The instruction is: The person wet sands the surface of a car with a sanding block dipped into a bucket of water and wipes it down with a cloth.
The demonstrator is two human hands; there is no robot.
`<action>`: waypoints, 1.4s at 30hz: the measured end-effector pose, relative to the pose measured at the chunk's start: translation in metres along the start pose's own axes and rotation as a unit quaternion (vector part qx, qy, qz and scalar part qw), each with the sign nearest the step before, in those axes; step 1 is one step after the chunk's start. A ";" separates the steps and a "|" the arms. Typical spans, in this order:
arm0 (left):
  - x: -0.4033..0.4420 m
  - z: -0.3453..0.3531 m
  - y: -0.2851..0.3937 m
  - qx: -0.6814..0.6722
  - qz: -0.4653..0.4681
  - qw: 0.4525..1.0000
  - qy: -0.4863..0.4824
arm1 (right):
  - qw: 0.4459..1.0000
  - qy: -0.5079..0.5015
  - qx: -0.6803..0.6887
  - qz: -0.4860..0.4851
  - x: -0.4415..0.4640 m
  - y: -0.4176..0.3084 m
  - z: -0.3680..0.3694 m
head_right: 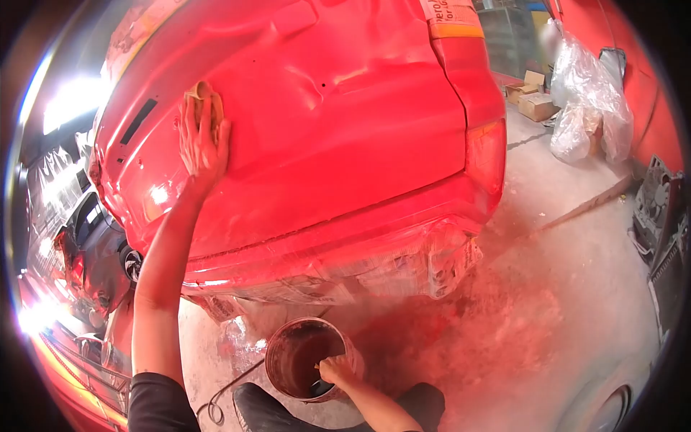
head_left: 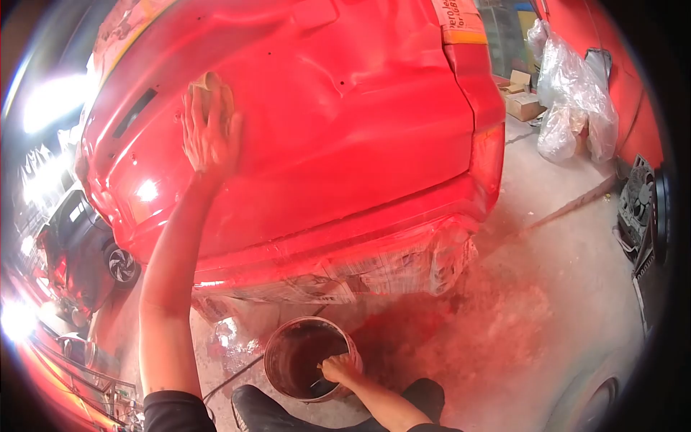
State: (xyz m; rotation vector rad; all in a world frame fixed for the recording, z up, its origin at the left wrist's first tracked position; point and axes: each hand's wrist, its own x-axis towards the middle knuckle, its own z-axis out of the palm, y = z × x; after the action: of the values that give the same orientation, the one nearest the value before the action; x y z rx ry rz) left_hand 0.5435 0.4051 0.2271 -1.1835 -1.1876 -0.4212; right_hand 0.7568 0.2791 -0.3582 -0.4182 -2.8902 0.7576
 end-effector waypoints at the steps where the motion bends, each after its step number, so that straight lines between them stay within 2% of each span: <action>1: 0.009 0.004 0.003 -0.015 -0.012 1.000 0.003 | 1.000 0.001 0.003 0.002 -0.002 0.000 -0.001; 7: 0.050 0.031 0.076 -0.033 0.076 0.997 0.005 | 0.999 0.032 0.019 0.007 -0.002 -0.005 -0.014; 10: 0.048 0.028 0.098 -0.064 0.121 0.989 -0.062 | 0.999 0.028 0.021 0.021 -0.001 -0.005 -0.013; 12: 0.045 0.024 0.111 -0.127 0.212 0.963 -0.106 | 0.999 0.008 0.027 0.033 -0.001 -0.004 -0.015; 13: 0.043 0.021 0.112 -0.158 0.255 0.946 -0.126 | 0.998 0.047 0.020 0.035 0.001 -0.002 -0.008; 16: 0.043 0.004 0.085 -0.156 0.287 0.929 -0.175 | 0.990 0.129 0.005 0.046 0.003 -0.002 0.005; 18: 0.028 -0.010 0.059 -0.147 0.260 0.940 -0.166 | 0.988 0.146 0.010 0.059 0.005 -0.003 0.008; 21: -0.009 -0.025 -0.001 -0.104 0.227 0.955 -0.159 | 0.992 0.103 0.000 0.070 0.004 -0.004 0.000; 24: -0.046 -0.041 -0.073 -0.090 0.223 0.952 -0.189 | 0.991 -0.010 0.060 0.118 0.013 -0.009 -0.014; 25: -0.056 -0.045 -0.093 -0.091 0.222 0.953 -0.187 | 0.988 0.011 0.052 0.143 0.022 -0.013 -0.009; 27: -0.068 -0.050 -0.106 -0.092 0.215 0.956 -0.178 | 0.979 0.052 0.037 0.192 0.052 -0.020 0.020; 30: -0.072 -0.049 -0.112 -0.099 0.203 0.961 -0.160 | 0.982 0.009 0.004 0.187 0.069 -0.032 0.052; 32: -0.073 -0.048 -0.110 -0.102 0.195 0.964 -0.152 | 0.980 -0.085 -0.024 0.177 0.076 -0.031 0.076; 36: -0.080 -0.044 -0.111 -0.108 0.174 0.970 -0.131 | 0.953 -0.246 0.037 0.173 0.080 -0.017 0.095; 39: -0.077 -0.048 -0.110 -0.126 0.167 0.970 -0.121 | 0.964 -0.175 0.102 0.171 0.104 -0.001 0.142; 40: -0.077 -0.048 -0.108 -0.127 0.166 0.971 -0.120 | 0.972 -0.135 0.122 0.149 0.104 -0.006 0.125; 42: -0.078 -0.047 -0.108 -0.127 0.161 0.972 -0.118 | 0.933 -0.074 0.252 0.245 0.099 -0.023 0.089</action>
State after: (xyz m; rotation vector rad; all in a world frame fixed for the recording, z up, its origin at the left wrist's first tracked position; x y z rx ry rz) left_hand 0.4515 0.2980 0.2157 -1.6567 -1.1371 -0.1920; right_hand 0.6399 0.2477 -0.4193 -1.0617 -2.5780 1.6128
